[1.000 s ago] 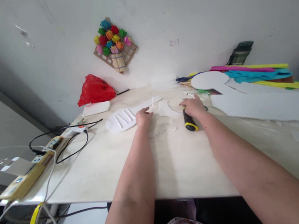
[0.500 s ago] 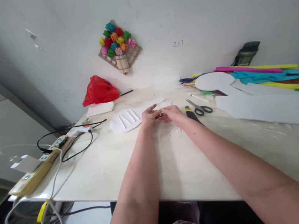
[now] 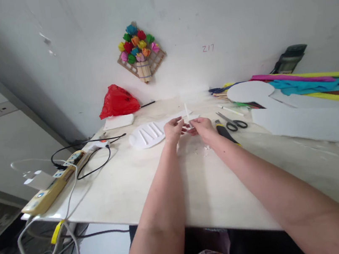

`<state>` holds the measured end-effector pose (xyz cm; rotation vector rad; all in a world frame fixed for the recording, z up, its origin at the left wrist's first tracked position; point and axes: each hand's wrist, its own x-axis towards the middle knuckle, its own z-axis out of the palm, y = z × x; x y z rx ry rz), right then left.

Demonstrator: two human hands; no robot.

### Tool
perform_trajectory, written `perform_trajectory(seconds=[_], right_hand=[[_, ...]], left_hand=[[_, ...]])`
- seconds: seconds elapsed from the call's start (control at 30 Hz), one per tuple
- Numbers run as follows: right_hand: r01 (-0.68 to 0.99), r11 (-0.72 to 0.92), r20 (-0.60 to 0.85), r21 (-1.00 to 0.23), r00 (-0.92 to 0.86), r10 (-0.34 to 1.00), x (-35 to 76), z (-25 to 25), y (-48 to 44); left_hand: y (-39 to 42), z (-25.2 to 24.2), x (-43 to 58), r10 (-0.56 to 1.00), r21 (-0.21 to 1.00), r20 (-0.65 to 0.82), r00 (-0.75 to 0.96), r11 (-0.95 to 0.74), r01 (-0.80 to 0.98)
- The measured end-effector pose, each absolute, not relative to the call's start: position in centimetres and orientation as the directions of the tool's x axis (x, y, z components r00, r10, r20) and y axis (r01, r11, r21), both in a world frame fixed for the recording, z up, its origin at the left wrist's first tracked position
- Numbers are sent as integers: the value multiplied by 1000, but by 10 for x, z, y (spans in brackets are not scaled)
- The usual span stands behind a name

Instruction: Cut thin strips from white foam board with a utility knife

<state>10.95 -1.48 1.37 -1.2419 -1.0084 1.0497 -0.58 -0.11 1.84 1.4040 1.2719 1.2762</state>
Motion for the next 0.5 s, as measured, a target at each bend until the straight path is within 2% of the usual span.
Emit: perform_trajectory(seconds=[0.1, 0.17, 0.33, 0.43, 0.5], right_hand=[[-145, -6, -43, -989, 254, 966, 109, 13, -16], [-131, -38, -68, -991, 236, 969, 108, 12, -17], [-55, -134, -143, -989, 208, 968, 99, 12, -16], [5, -131, -129, -991, 128, 983, 91, 16, -13], [57, -114, -109, -992, 78, 991, 85, 17, -10]], left_hand=[[-4, 25, -10, 931, 843, 270, -246, -105, 528], [-6, 29, -15, 877, 748, 333, -346, -22, 664], [-2, 35, -36, 827, 686, 301, -475, 158, 710], [5, 32, -57, 836, 638, 212, -506, 274, 720], [9, 27, -74, 826, 580, 205, -525, 330, 745]])
